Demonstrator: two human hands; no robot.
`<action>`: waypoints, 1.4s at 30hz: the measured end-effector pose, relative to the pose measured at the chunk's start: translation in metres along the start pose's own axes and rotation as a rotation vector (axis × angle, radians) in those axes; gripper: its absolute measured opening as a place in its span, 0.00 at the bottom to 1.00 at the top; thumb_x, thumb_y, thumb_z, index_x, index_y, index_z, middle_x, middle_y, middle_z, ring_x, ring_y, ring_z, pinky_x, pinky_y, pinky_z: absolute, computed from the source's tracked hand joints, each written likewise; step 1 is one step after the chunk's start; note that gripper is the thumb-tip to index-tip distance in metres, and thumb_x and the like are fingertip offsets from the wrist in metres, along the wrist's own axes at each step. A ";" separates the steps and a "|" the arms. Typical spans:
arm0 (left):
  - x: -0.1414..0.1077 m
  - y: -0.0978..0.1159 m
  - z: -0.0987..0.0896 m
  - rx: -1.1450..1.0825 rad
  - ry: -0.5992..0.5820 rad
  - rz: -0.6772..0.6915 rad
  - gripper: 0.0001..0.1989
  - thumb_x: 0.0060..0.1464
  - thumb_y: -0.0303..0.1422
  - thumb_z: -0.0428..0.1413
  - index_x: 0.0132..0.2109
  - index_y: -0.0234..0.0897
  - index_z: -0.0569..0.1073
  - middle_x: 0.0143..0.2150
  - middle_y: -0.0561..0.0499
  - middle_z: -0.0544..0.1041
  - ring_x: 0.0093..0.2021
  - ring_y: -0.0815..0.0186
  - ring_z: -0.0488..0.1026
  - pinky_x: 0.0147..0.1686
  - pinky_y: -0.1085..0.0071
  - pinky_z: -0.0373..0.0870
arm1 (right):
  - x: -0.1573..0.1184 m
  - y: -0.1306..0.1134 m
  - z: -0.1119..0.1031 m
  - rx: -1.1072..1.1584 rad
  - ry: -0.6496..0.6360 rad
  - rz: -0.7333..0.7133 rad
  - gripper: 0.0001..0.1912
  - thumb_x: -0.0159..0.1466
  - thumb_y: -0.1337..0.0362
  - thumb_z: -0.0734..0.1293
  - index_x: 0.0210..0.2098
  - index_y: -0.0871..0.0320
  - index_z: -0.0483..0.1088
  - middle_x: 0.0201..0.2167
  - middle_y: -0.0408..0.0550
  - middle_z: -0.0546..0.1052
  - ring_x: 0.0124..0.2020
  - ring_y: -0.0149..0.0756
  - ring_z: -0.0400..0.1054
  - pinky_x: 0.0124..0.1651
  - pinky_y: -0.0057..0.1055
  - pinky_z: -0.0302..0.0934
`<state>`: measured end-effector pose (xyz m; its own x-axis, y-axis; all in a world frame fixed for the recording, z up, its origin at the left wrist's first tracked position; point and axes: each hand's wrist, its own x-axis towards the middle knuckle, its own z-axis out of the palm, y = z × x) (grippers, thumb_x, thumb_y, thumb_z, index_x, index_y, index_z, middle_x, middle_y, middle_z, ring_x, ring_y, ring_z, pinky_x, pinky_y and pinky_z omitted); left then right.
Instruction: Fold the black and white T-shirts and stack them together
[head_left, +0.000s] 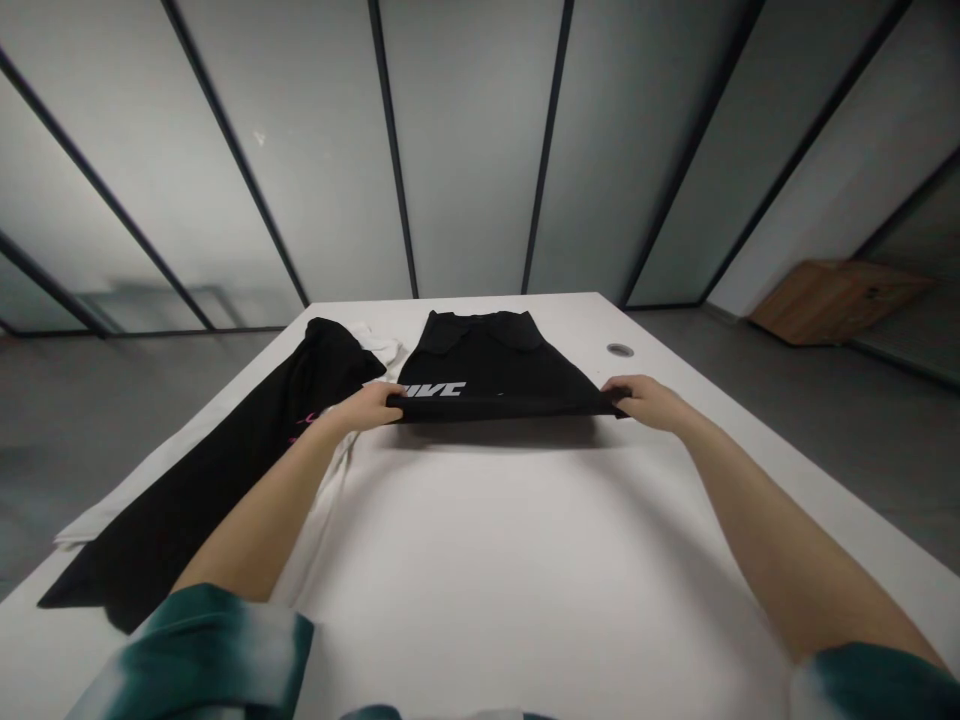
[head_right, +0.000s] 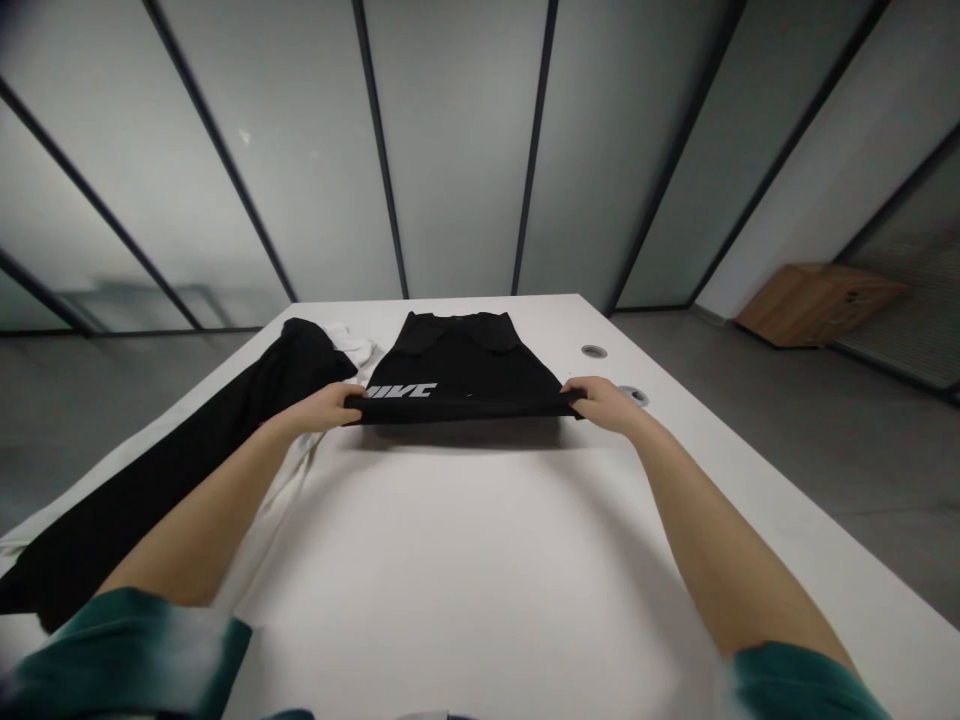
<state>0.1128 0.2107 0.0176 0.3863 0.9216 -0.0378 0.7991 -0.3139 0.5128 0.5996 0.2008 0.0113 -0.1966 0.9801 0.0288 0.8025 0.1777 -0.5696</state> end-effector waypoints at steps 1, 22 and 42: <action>-0.006 0.003 -0.011 -0.075 -0.081 0.017 0.12 0.43 0.31 0.55 0.36 0.36 0.78 0.28 0.51 0.76 0.30 0.61 0.73 0.30 0.69 0.68 | -0.007 -0.006 -0.009 0.064 -0.056 0.008 0.11 0.50 0.67 0.62 0.30 0.56 0.75 0.24 0.44 0.76 0.28 0.38 0.70 0.31 0.30 0.62; 0.054 -0.010 0.075 0.287 0.244 -0.121 0.17 0.58 0.29 0.49 0.53 0.34 0.70 0.49 0.38 0.78 0.51 0.52 0.75 0.50 0.60 0.69 | 0.055 0.005 0.096 -0.254 0.159 -0.014 0.16 0.62 0.70 0.60 0.47 0.57 0.74 0.49 0.53 0.79 0.50 0.43 0.72 0.54 0.36 0.63; 0.035 -0.050 0.065 -0.789 0.423 -0.244 0.25 0.46 0.40 0.59 0.50 0.40 0.62 0.27 0.59 0.73 0.24 0.68 0.71 0.27 0.71 0.68 | 0.016 0.050 0.078 0.383 0.379 0.276 0.26 0.54 0.55 0.65 0.49 0.55 0.56 0.24 0.37 0.73 0.23 0.36 0.66 0.30 0.31 0.62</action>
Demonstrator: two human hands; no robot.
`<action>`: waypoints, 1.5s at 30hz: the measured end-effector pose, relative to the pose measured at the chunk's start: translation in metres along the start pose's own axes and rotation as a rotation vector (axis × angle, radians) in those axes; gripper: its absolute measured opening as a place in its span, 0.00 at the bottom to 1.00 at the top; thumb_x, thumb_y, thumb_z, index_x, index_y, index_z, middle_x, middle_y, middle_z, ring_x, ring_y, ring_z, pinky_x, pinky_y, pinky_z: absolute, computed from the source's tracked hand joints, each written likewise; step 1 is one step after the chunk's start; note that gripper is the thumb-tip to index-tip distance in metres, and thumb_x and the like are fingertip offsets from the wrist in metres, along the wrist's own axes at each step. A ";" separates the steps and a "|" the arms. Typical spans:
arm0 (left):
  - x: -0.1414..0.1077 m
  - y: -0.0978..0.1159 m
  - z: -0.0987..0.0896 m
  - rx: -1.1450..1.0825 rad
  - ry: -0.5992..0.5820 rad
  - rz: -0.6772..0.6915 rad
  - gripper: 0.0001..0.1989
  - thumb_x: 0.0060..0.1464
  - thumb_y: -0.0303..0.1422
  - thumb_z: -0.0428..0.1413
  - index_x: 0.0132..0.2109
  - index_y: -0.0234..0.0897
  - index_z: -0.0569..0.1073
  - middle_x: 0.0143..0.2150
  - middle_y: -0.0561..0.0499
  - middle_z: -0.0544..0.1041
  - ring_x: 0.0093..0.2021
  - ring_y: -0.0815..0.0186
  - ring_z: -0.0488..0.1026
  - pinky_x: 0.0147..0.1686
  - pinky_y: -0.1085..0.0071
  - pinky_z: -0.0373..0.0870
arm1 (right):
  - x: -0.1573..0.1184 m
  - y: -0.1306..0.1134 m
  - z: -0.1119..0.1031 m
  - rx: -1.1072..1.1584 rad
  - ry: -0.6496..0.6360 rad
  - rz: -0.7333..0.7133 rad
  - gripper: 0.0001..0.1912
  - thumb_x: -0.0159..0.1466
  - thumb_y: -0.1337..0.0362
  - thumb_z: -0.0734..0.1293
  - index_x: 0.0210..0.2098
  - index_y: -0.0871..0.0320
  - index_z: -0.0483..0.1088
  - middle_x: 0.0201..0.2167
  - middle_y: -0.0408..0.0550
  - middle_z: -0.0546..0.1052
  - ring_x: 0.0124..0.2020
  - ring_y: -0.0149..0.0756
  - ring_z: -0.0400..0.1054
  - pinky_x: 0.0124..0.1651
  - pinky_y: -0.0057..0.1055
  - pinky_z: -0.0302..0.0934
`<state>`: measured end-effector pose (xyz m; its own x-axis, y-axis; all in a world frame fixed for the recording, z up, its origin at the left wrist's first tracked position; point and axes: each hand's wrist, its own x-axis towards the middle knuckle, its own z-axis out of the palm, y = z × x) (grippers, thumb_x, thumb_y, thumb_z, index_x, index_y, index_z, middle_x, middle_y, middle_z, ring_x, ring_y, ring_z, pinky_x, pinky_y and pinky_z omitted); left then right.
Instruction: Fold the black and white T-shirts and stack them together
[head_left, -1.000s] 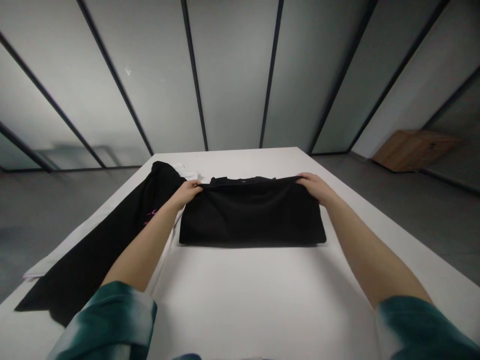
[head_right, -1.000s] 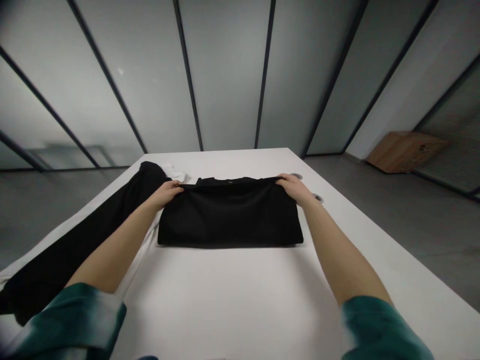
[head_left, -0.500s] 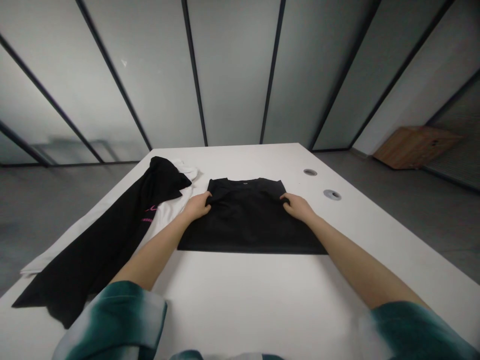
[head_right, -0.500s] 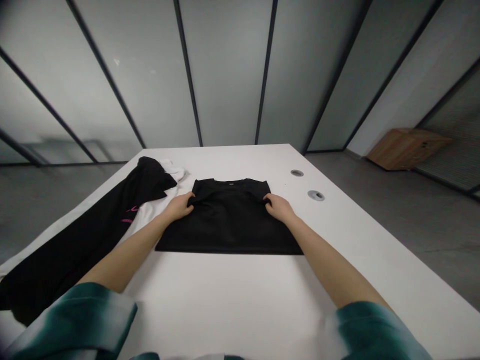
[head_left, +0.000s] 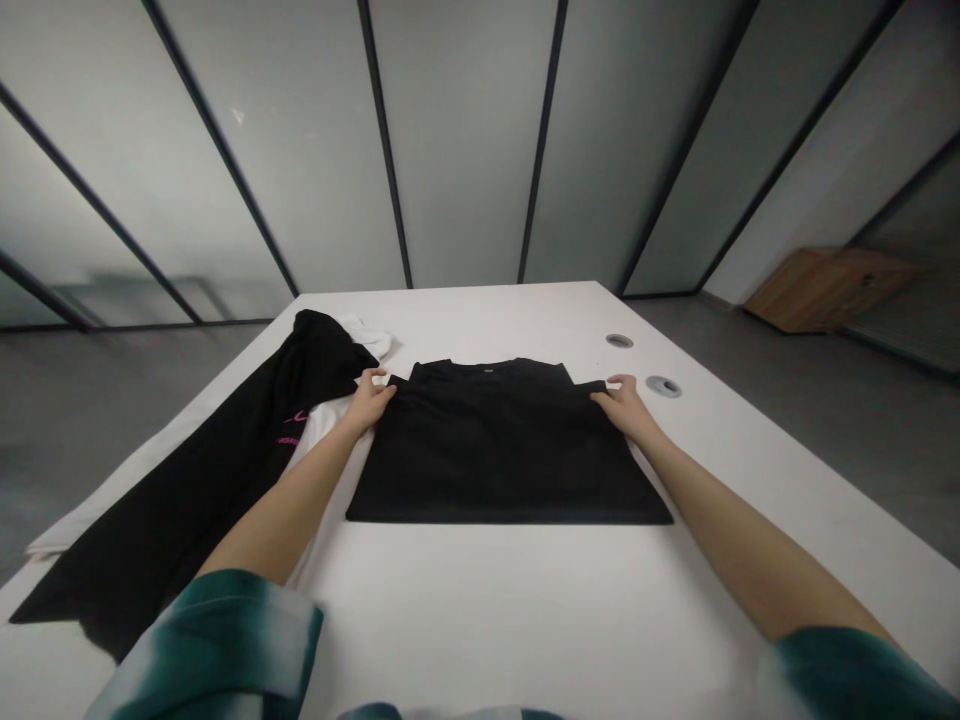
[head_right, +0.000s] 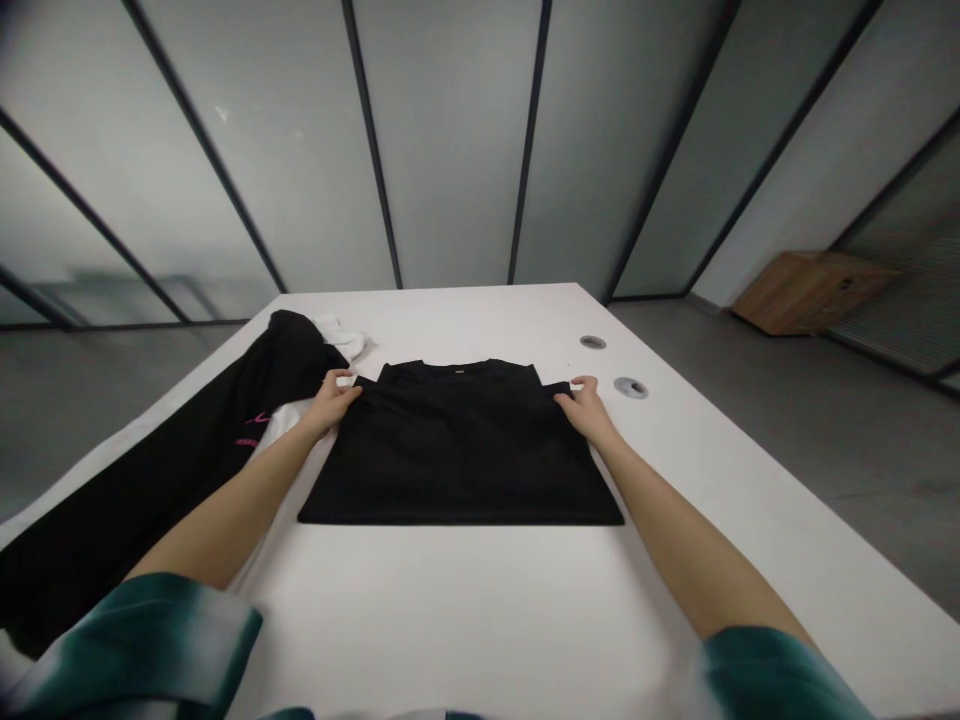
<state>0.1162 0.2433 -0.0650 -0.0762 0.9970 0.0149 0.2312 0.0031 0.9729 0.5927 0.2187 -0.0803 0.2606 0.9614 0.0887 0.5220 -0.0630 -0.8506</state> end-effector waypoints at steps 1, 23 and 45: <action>0.000 -0.001 -0.001 0.013 -0.009 0.022 0.25 0.46 0.40 0.58 0.51 0.41 0.61 0.27 0.59 0.73 0.24 0.69 0.70 0.27 0.72 0.68 | -0.002 -0.001 -0.001 -0.014 -0.014 -0.027 0.26 0.54 0.56 0.65 0.49 0.55 0.56 0.24 0.37 0.73 0.22 0.36 0.65 0.30 0.31 0.61; 0.047 0.045 -0.001 0.508 0.254 0.342 0.16 0.51 0.43 0.54 0.39 0.35 0.75 0.41 0.45 0.78 0.45 0.58 0.74 0.50 0.65 0.68 | 0.062 -0.060 -0.001 -0.423 0.201 -0.405 0.21 0.62 0.58 0.60 0.49 0.61 0.74 0.49 0.59 0.77 0.52 0.51 0.69 0.57 0.45 0.61; -0.005 0.009 0.063 1.084 -0.394 0.469 0.32 0.61 0.48 0.49 0.66 0.36 0.65 0.71 0.39 0.58 0.70 0.48 0.54 0.67 0.53 0.50 | -0.092 -0.094 0.075 -0.656 -0.576 -0.821 0.27 0.71 0.48 0.55 0.58 0.56 0.71 0.58 0.58 0.72 0.59 0.49 0.65 0.60 0.47 0.56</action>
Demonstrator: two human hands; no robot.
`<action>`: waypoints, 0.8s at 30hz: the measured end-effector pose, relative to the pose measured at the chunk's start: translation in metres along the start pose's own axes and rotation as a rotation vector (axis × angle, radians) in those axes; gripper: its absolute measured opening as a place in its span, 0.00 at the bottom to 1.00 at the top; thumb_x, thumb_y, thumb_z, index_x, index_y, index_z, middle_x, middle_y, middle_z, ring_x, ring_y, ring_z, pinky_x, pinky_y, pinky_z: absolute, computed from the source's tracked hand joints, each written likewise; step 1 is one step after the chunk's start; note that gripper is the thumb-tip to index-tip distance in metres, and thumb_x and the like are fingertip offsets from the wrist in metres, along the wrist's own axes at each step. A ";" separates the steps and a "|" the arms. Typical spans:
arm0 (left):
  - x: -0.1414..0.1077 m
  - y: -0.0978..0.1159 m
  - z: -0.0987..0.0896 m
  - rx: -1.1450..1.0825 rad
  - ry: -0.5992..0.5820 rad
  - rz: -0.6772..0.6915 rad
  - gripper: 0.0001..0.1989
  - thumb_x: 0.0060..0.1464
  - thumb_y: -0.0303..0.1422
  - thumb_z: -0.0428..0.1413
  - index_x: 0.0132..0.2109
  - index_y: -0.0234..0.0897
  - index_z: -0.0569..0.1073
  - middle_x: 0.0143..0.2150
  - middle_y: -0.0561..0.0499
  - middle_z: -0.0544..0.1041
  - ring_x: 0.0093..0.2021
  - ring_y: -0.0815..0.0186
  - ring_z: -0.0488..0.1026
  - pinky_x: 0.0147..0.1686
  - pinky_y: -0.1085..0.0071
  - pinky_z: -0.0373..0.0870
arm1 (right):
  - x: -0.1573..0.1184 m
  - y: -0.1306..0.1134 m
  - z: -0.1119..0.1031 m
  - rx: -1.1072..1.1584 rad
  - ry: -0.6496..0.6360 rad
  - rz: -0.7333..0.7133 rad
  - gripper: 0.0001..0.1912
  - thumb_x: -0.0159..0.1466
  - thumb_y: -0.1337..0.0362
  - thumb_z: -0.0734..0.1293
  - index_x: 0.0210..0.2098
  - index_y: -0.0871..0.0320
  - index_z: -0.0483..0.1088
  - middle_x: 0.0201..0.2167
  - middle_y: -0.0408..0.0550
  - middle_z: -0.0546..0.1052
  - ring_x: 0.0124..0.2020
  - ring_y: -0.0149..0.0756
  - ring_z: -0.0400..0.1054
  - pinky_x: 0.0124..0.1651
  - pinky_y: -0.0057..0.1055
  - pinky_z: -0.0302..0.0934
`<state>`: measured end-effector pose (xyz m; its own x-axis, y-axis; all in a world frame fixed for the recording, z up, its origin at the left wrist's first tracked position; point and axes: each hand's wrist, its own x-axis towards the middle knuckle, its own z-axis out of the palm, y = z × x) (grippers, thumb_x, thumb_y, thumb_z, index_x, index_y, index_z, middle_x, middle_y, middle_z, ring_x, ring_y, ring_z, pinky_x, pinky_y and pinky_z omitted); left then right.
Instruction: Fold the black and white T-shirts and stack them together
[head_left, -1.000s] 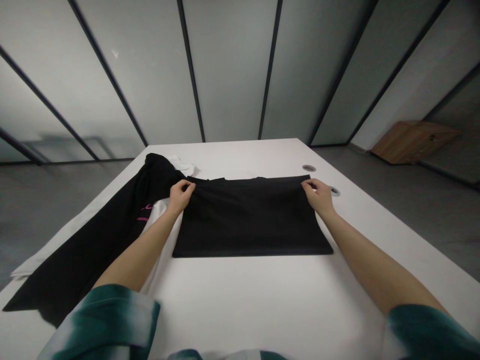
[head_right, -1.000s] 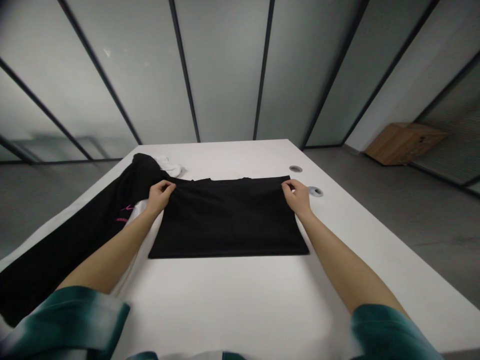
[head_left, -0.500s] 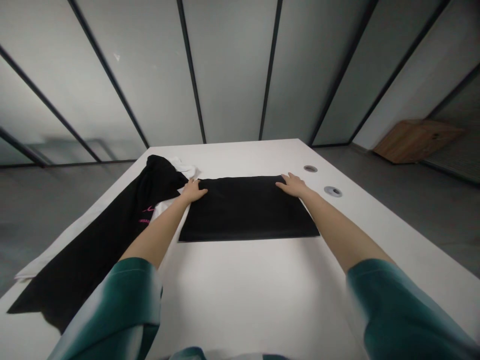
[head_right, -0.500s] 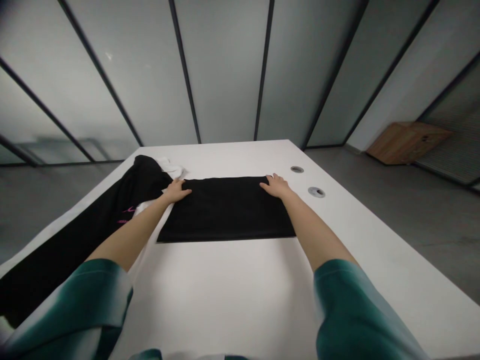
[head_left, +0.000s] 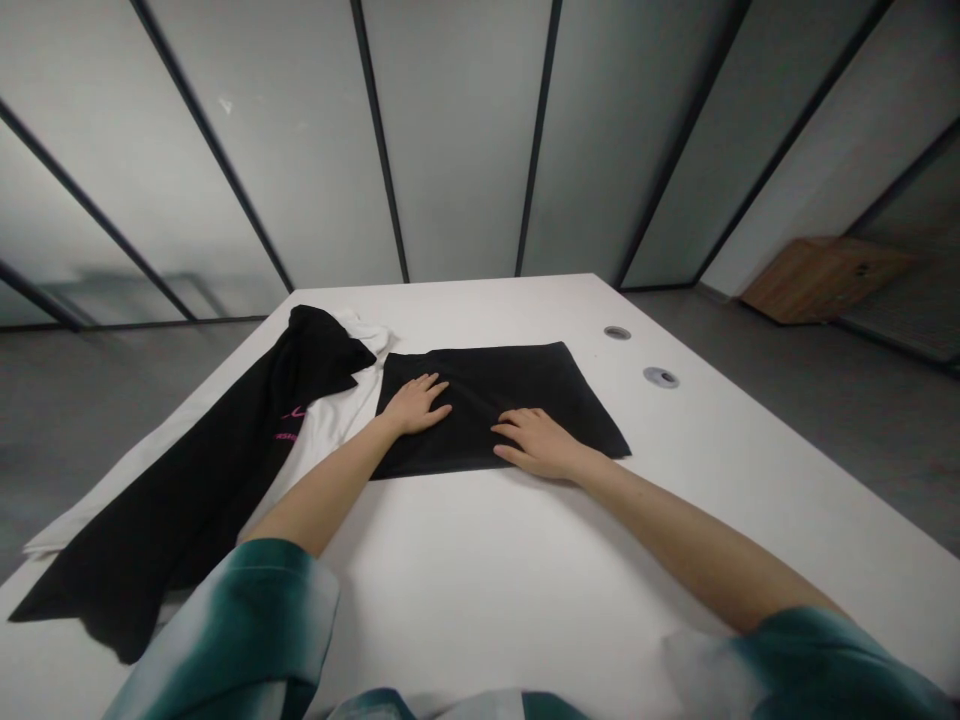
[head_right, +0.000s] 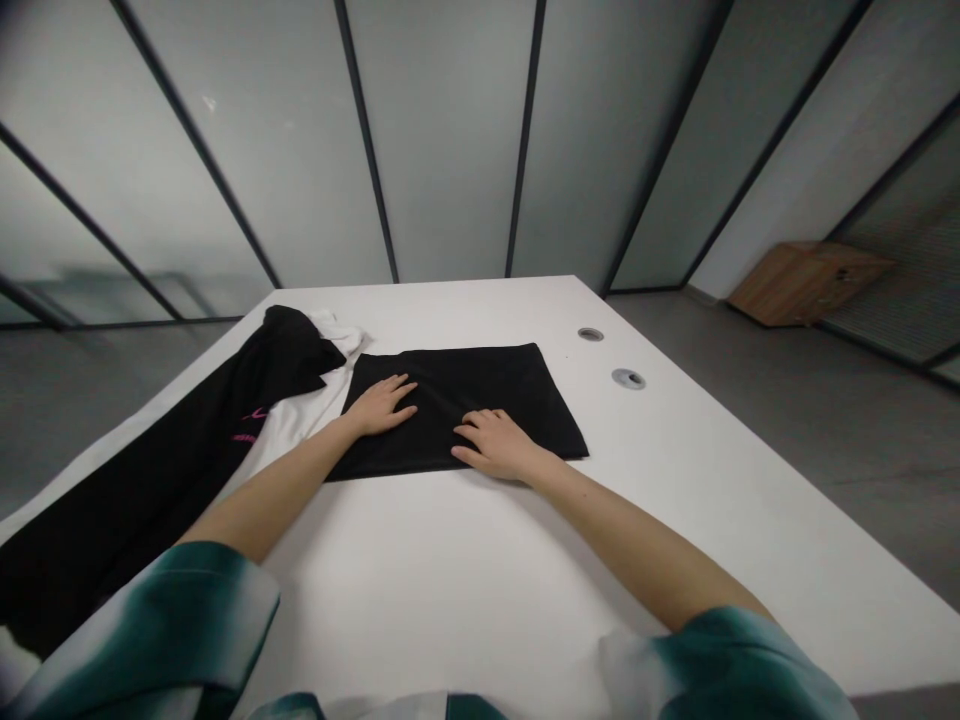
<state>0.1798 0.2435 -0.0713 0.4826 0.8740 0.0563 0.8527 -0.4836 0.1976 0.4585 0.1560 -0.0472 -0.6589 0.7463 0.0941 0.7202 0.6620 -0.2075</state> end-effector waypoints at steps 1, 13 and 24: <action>0.001 0.003 0.000 0.011 0.009 -0.043 0.32 0.61 0.49 0.48 0.66 0.35 0.65 0.71 0.38 0.58 0.70 0.47 0.54 0.66 0.52 0.51 | 0.001 0.003 0.001 -0.005 -0.003 0.026 0.28 0.71 0.48 0.54 0.59 0.56 0.71 0.60 0.57 0.71 0.61 0.49 0.64 0.62 0.47 0.54; 0.003 0.047 -0.011 0.114 0.011 -0.002 0.31 0.63 0.51 0.45 0.66 0.40 0.64 0.70 0.41 0.61 0.68 0.50 0.58 0.65 0.54 0.51 | 0.016 0.099 0.000 -0.129 0.079 0.648 0.33 0.70 0.49 0.54 0.69 0.61 0.55 0.70 0.62 0.56 0.69 0.54 0.53 0.66 0.51 0.49; -0.018 0.031 -0.015 0.048 0.187 -0.246 0.24 0.65 0.42 0.43 0.57 0.35 0.73 0.51 0.40 0.77 0.52 0.52 0.73 0.52 0.58 0.65 | -0.001 0.106 0.007 -0.084 0.227 0.812 0.28 0.70 0.54 0.54 0.61 0.64 0.67 0.61 0.64 0.68 0.60 0.55 0.63 0.59 0.47 0.57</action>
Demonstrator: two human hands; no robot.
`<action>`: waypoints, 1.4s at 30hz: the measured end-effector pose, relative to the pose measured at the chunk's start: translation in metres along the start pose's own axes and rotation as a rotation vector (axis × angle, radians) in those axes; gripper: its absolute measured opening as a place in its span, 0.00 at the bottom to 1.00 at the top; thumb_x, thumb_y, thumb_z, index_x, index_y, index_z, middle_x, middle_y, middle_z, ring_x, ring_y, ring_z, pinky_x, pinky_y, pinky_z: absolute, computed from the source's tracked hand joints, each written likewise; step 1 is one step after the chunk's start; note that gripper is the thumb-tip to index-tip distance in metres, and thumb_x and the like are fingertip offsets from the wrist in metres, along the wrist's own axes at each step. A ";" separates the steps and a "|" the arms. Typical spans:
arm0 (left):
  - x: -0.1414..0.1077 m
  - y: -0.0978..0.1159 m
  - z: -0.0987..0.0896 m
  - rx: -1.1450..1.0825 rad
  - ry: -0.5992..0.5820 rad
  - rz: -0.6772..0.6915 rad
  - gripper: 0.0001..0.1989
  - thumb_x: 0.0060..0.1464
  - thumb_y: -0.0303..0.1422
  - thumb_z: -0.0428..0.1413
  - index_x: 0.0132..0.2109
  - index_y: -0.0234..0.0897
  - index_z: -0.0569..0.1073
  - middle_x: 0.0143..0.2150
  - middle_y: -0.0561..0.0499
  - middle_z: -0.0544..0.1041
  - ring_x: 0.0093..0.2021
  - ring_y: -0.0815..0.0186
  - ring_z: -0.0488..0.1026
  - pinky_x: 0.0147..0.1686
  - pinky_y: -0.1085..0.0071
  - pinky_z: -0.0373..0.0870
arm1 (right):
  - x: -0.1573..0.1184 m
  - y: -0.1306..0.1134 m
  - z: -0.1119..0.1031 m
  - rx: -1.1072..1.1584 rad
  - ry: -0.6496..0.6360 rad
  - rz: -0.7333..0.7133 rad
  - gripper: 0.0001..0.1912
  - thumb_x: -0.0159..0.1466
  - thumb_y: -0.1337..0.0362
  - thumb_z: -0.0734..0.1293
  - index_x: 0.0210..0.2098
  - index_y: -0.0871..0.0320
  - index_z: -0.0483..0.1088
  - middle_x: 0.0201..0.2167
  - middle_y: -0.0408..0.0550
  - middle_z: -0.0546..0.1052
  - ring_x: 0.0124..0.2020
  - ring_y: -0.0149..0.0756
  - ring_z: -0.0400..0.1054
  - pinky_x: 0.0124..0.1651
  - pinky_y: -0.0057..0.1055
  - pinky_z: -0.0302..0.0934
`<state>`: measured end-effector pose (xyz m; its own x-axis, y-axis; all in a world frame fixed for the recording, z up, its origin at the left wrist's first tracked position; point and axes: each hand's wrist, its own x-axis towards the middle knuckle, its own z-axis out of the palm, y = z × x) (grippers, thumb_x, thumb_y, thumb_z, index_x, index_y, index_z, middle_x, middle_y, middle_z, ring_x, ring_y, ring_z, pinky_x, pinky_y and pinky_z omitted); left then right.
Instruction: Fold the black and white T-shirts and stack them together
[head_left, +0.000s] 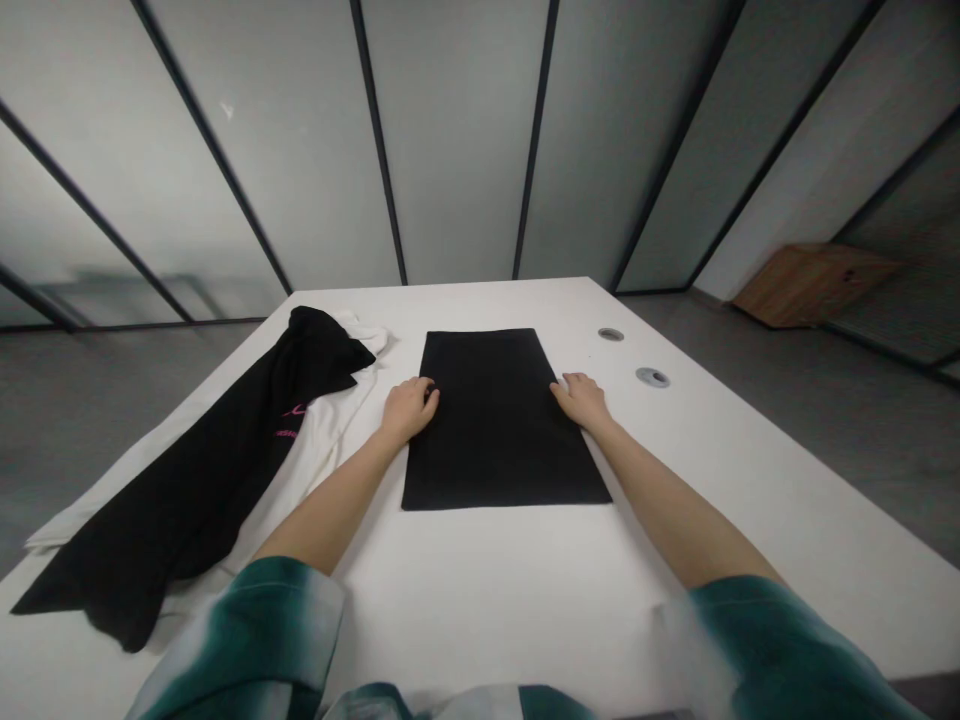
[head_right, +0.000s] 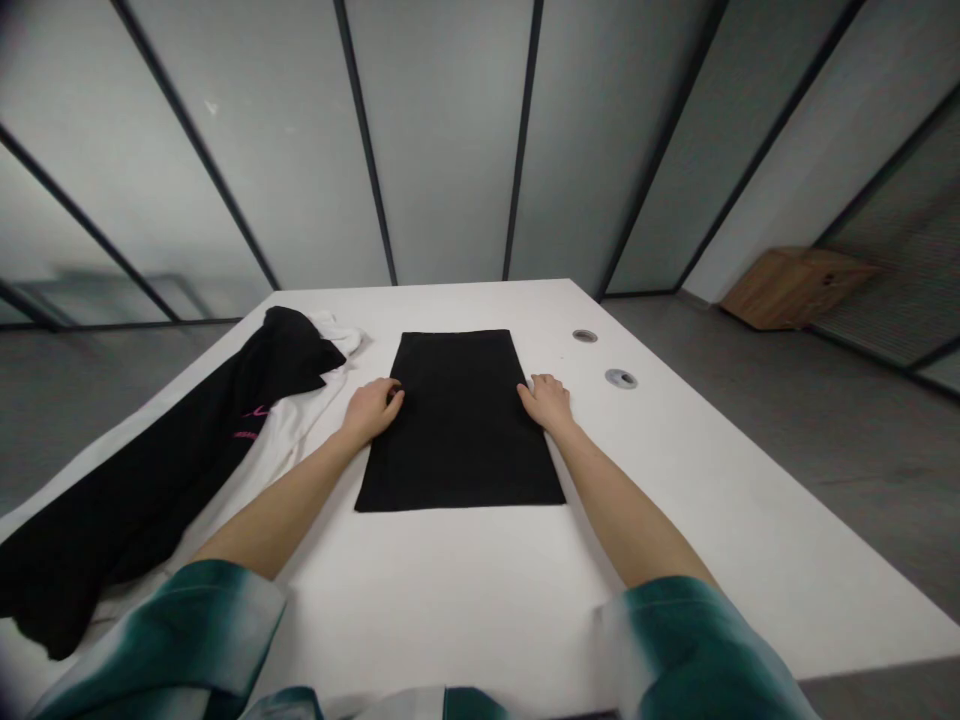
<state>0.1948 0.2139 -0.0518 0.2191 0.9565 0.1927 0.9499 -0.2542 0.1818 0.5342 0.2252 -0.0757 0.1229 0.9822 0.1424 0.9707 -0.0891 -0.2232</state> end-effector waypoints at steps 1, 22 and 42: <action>0.002 -0.005 0.001 0.006 0.032 -0.071 0.24 0.64 0.42 0.44 0.57 0.34 0.73 0.52 0.38 0.76 0.53 0.50 0.72 0.52 0.57 0.65 | 0.000 -0.001 -0.001 0.000 0.009 0.015 0.27 0.70 0.54 0.55 0.59 0.64 0.69 0.59 0.64 0.70 0.58 0.55 0.64 0.58 0.47 0.58; 0.023 -0.010 0.024 -0.396 0.047 -0.235 0.15 0.58 0.39 0.54 0.48 0.36 0.71 0.40 0.42 0.77 0.45 0.52 0.75 0.45 0.61 0.69 | 0.015 -0.005 0.010 0.379 0.127 0.140 0.11 0.62 0.57 0.63 0.38 0.55 0.74 0.36 0.50 0.80 0.41 0.45 0.72 0.45 0.38 0.61; 0.027 -0.032 0.017 -1.317 0.093 -0.337 0.19 0.41 0.38 0.61 0.42 0.36 0.79 0.37 0.47 0.81 0.41 0.57 0.77 0.45 0.59 0.73 | 0.011 -0.006 -0.001 1.174 0.051 0.091 0.17 0.50 0.58 0.66 0.38 0.58 0.73 0.28 0.45 0.76 0.31 0.38 0.69 0.36 0.35 0.63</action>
<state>0.1744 0.2504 -0.0692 -0.0446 0.9990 0.0104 0.0282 -0.0091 0.9996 0.5300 0.2361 -0.0717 0.2156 0.9699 0.1129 0.1763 0.0751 -0.9815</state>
